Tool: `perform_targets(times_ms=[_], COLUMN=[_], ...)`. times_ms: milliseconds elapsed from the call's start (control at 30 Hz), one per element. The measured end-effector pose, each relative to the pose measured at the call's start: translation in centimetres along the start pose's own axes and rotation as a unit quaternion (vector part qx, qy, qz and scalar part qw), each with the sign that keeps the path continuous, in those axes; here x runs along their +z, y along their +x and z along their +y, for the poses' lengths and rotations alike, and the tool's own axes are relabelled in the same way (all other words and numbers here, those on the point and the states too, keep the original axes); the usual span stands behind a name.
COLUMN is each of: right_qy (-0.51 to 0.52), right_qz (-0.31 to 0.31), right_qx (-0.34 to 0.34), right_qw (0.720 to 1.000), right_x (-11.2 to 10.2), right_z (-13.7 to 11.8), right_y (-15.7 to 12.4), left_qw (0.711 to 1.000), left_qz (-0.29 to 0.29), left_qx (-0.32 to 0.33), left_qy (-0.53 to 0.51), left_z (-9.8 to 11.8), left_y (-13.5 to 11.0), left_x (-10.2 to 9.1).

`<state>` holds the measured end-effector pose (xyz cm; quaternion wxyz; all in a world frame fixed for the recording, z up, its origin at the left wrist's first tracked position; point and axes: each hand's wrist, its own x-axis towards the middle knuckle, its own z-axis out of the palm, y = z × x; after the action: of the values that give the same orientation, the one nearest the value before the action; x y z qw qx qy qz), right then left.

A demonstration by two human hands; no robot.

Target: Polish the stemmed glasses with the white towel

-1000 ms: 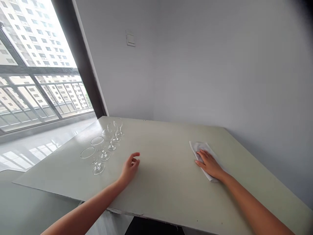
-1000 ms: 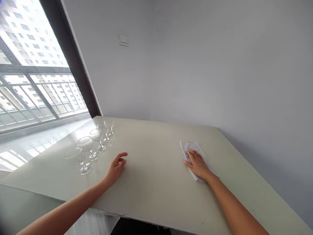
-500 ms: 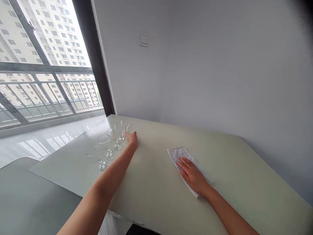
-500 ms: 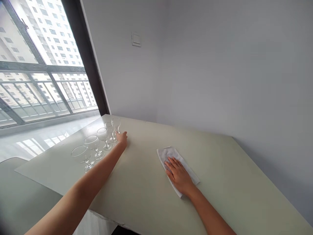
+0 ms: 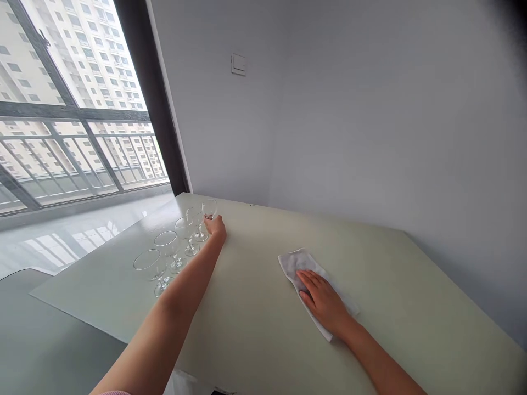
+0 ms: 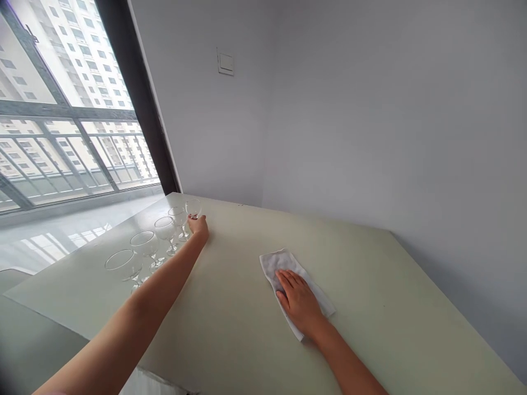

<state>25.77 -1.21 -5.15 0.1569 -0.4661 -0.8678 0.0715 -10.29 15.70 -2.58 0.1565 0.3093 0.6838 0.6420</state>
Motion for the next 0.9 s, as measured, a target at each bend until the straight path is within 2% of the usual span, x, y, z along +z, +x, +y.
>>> perform_targets(times_ms=[100,200,367,467,533,567,633,700,733,800,833,900], right_qy=[-0.016,-0.031,0.006,0.133,0.267,0.342,0.486,0.596,0.632,0.672,0.678,0.662], right_qz=[0.028,0.036,0.040,0.089,0.134,0.156,0.199,0.232,0.241,0.240,0.237,0.252], right_qx=[-0.004,0.004,0.039,0.102,0.170,0.204,0.251,0.262,0.261,0.261,0.263,0.260], right_qw=[0.999,0.999,0.998,0.982,0.939,0.904,0.813,0.723,0.689,0.650,0.644,0.656], right_x=[-0.4,-0.8,-1.2,-1.2,-1.3,-1.5,-1.9,-2.7,-3.1,-3.8,-4.0,-4.1], right_z=[-0.4,-0.9,-1.2,-0.5,0.3,0.7,1.5,2.0,2.1,2.1,2.0,1.6], right_y=[0.1,0.1,-0.1,-0.1,0.0,0.0,0.1,0.1,0.0,-0.3,-0.5,-1.0], left_qw=[0.999,0.998,0.989,0.980,0.974,0.969,0.959,0.952,0.950,0.946,0.944,0.940], left_qz=[0.009,-0.038,-0.147,-0.195,-0.207,-0.211,-0.219,-0.229,-0.233,-0.238,-0.240,-0.238], left_qx=[-0.053,-0.058,-0.007,0.037,0.092,0.125,0.179,0.199,0.203,0.210,0.215,0.231], left_qy=[0.005,0.002,-0.007,-0.008,0.006,0.016,0.034,0.044,0.050,0.062,0.069,0.080], left_z=[0.2,0.7,1.9,2.6,2.8,2.7,2.5,2.1,1.9,1.6,1.5,1.4], left_y=[-0.9,-3.3,-10.2,-14.3,-16.3,-17.1,-18.3,-19.0,-19.2,-19.4,-19.4,-19.4], left_x=[0.5,0.9,0.8,0.1,-0.4,-0.6,-0.9,-1.1,-1.1,-1.3,-1.3,-1.5])
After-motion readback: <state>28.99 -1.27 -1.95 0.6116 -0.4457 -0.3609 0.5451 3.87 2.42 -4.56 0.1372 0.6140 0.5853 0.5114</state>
